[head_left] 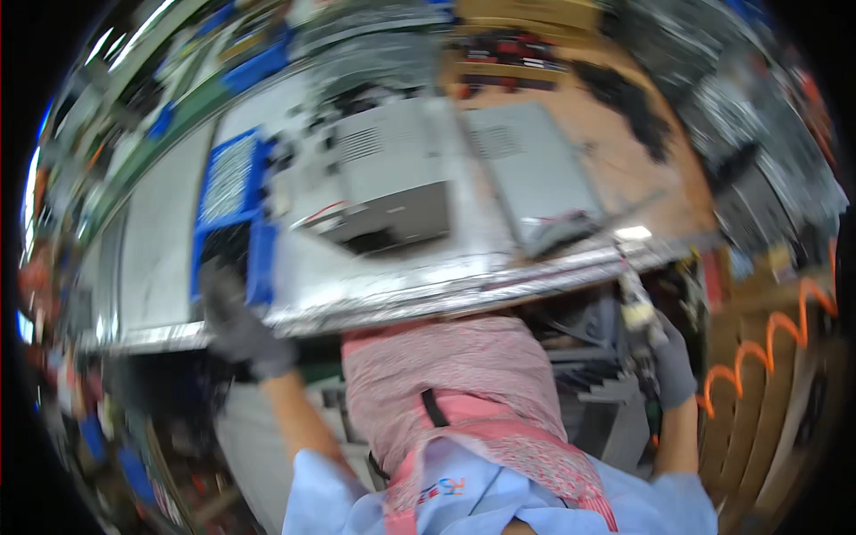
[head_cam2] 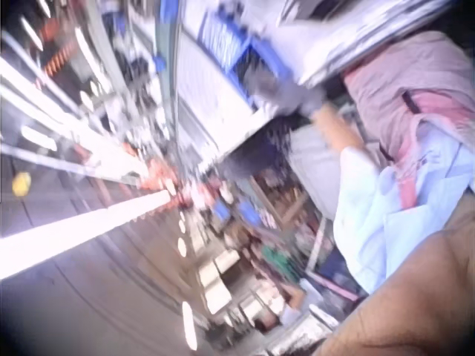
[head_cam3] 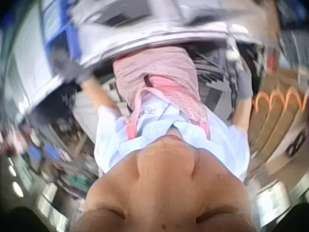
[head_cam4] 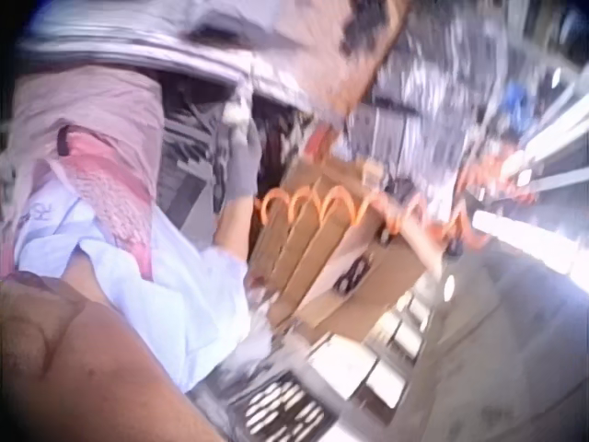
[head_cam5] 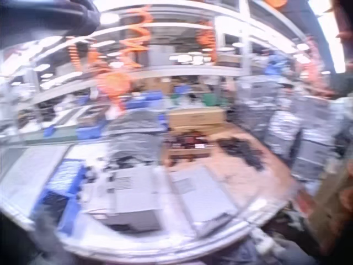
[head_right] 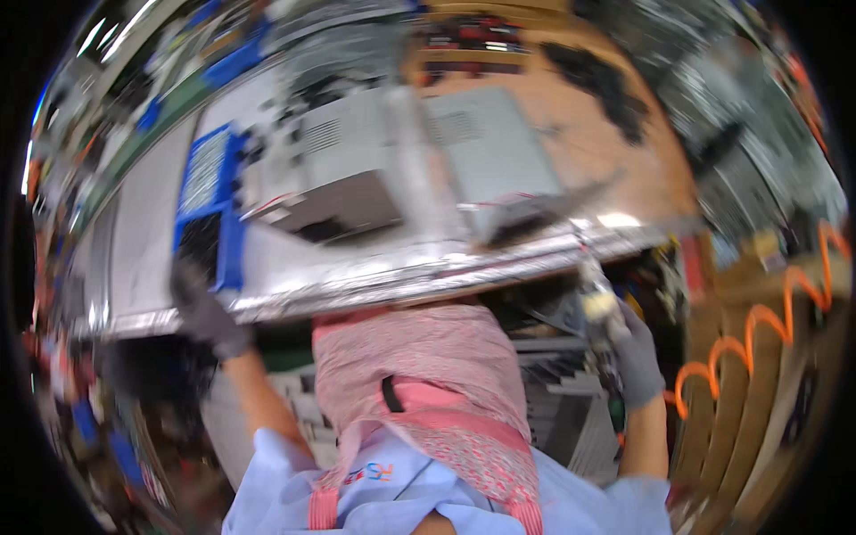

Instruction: Assemble metal housing units and install cooling fans using a pneumatic screwdriver.

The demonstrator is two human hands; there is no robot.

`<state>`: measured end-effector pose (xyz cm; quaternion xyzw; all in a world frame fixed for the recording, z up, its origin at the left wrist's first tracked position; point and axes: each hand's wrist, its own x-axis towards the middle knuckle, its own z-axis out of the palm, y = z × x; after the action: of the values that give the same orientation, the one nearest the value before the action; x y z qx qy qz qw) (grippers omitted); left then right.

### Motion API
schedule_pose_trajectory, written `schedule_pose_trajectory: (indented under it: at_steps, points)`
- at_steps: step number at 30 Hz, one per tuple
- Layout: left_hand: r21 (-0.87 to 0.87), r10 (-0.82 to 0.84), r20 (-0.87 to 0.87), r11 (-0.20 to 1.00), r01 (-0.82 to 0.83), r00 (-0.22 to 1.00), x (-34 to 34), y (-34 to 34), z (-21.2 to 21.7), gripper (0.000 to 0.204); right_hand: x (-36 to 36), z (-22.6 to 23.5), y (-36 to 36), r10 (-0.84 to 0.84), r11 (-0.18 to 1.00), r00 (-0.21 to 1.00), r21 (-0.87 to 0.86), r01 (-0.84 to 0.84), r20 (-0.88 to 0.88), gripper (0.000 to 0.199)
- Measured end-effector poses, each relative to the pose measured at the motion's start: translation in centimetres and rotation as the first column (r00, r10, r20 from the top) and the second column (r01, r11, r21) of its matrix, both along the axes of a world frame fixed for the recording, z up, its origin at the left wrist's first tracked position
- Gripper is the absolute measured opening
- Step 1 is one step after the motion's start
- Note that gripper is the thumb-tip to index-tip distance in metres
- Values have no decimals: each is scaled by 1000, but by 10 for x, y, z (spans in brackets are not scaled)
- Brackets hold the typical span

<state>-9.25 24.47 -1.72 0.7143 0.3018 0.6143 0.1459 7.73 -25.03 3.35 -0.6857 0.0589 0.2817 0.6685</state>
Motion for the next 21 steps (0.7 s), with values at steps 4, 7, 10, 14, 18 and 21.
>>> schedule_pose_trajectory:
  at_steps: [4,7,10,14,18,21]
  points:
    - [181,183,-496,978,-105,849,-18,64,37,46,23,-20,-26,67,972,971,-237,-11,231,45]
    - [206,309,-759,949,-239,574,-35,109,-18,55,34,-21,-48,23,859,958,-496,128,287,52]
    - [241,238,-610,964,-109,756,-13,88,-8,53,35,9,-60,78,600,960,-782,169,268,59]
    - [152,241,-283,967,-205,928,0,45,12,35,49,23,-82,269,120,936,-972,201,226,56]
    - [168,83,-87,983,-67,993,8,52,8,28,76,31,-88,339,-74,937,-990,117,85,52]
    - [-64,42,-26,997,-43,999,11,29,18,33,94,54,-81,364,-93,931,-995,42,5,45]
